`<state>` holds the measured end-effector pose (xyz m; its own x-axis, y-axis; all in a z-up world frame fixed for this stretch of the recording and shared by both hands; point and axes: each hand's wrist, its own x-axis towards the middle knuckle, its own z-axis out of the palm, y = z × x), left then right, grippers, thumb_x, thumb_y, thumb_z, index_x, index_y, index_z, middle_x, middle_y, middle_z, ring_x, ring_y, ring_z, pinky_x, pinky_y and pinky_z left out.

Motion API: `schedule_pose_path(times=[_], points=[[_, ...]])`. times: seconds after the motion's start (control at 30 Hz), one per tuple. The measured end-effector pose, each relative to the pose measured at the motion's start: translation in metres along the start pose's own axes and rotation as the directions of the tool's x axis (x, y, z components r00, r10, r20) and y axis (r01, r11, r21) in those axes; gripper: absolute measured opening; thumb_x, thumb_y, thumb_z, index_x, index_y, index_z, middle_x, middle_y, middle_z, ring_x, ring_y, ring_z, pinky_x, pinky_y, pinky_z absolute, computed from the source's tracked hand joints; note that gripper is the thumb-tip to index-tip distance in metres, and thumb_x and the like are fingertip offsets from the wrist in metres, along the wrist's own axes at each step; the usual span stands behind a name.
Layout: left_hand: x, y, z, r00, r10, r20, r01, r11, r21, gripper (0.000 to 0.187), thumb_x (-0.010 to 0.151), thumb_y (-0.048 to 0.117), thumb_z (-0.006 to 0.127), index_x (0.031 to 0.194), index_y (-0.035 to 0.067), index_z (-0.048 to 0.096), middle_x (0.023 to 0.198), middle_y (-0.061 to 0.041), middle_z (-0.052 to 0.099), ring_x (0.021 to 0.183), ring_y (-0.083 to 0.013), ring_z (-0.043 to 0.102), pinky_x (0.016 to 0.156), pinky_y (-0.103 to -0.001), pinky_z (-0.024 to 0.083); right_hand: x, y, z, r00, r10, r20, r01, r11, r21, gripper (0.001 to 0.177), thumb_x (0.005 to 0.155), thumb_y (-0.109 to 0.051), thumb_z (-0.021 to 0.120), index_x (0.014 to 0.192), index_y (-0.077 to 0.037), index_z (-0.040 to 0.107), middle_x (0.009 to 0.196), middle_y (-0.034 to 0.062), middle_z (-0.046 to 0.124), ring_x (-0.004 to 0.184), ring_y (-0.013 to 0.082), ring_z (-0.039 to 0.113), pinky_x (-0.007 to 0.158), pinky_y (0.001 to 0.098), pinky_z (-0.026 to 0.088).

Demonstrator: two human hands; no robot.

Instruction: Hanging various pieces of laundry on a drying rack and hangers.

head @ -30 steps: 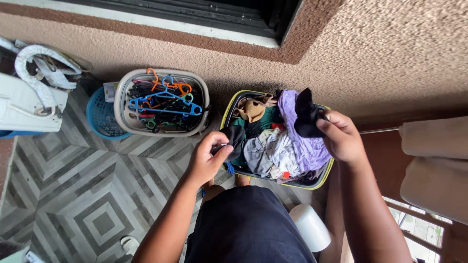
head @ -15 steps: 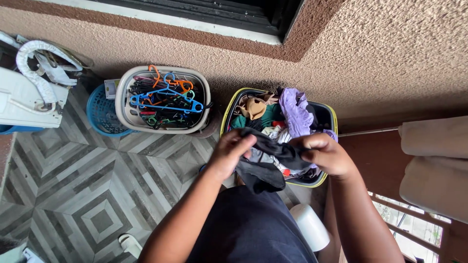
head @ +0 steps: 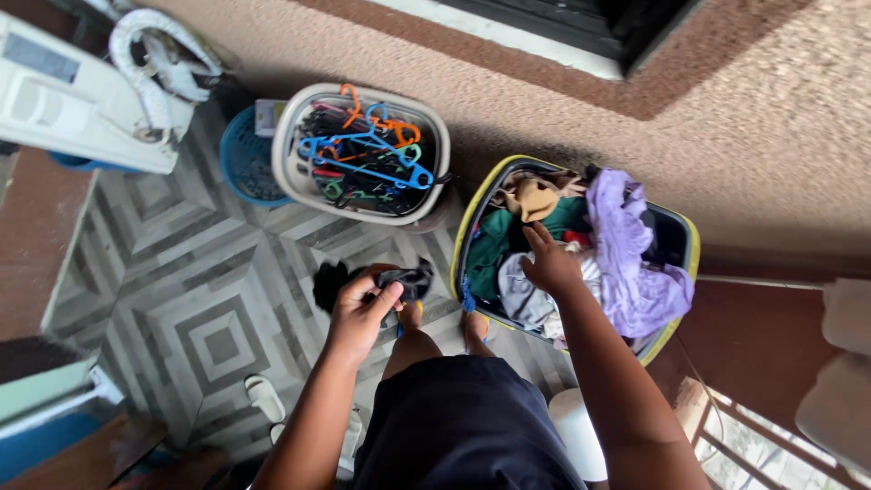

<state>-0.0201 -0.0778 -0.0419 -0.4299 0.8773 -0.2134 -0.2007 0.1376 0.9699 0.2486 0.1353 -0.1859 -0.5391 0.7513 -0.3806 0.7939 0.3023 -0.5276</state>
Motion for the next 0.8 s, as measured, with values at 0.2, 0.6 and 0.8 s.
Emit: schedule_pose_path(times=[0.2,0.6,0.8], points=[[-0.011,-0.003,-0.021,0.991,-0.129,-0.032,0.131,0.989,0.064,0.010,0.097,0.012,0.070,0.098,0.002,0.071,0.085,0.002,0.067,0.075,-0.0063,0.062,0.072,-0.026,0.055,0.023,0.000,0.024,0.999,0.049,-0.019,-0.053,0.928,-0.370,0.069,0.086,-0.019,0.061,0.153,-0.021,0.047,0.147,0.0077,0.054,0.109,0.0344,0.067,0.095,0.0532,0.046],[0.014,0.013,0.009,0.979,-0.166,0.117,0.168,0.986,-0.008,0.013,0.096,0.017,0.073,0.100,0.004,0.073,0.081,0.003,0.066,0.066,-0.0059,0.059,0.059,-0.024,0.049,-0.021,0.024,-0.050,0.894,-0.330,-0.303,0.326,0.943,-0.064,0.033,0.066,-0.028,0.085,0.090,-0.010,0.071,0.112,0.0135,0.065,0.102,0.0367,0.061,0.083,0.0464,0.048],[0.035,0.038,0.045,0.938,-0.300,0.173,0.279,0.950,0.138,0.016,0.094,0.020,0.072,0.099,0.006,0.074,0.071,0.003,0.062,0.053,-0.0062,0.052,0.044,-0.026,0.042,-0.070,0.018,-0.101,0.984,0.042,-0.176,0.024,0.933,0.359,0.017,0.095,-0.015,0.070,0.093,0.000,0.063,0.068,0.0092,0.059,0.064,0.0145,0.052,0.059,0.0312,0.046]])
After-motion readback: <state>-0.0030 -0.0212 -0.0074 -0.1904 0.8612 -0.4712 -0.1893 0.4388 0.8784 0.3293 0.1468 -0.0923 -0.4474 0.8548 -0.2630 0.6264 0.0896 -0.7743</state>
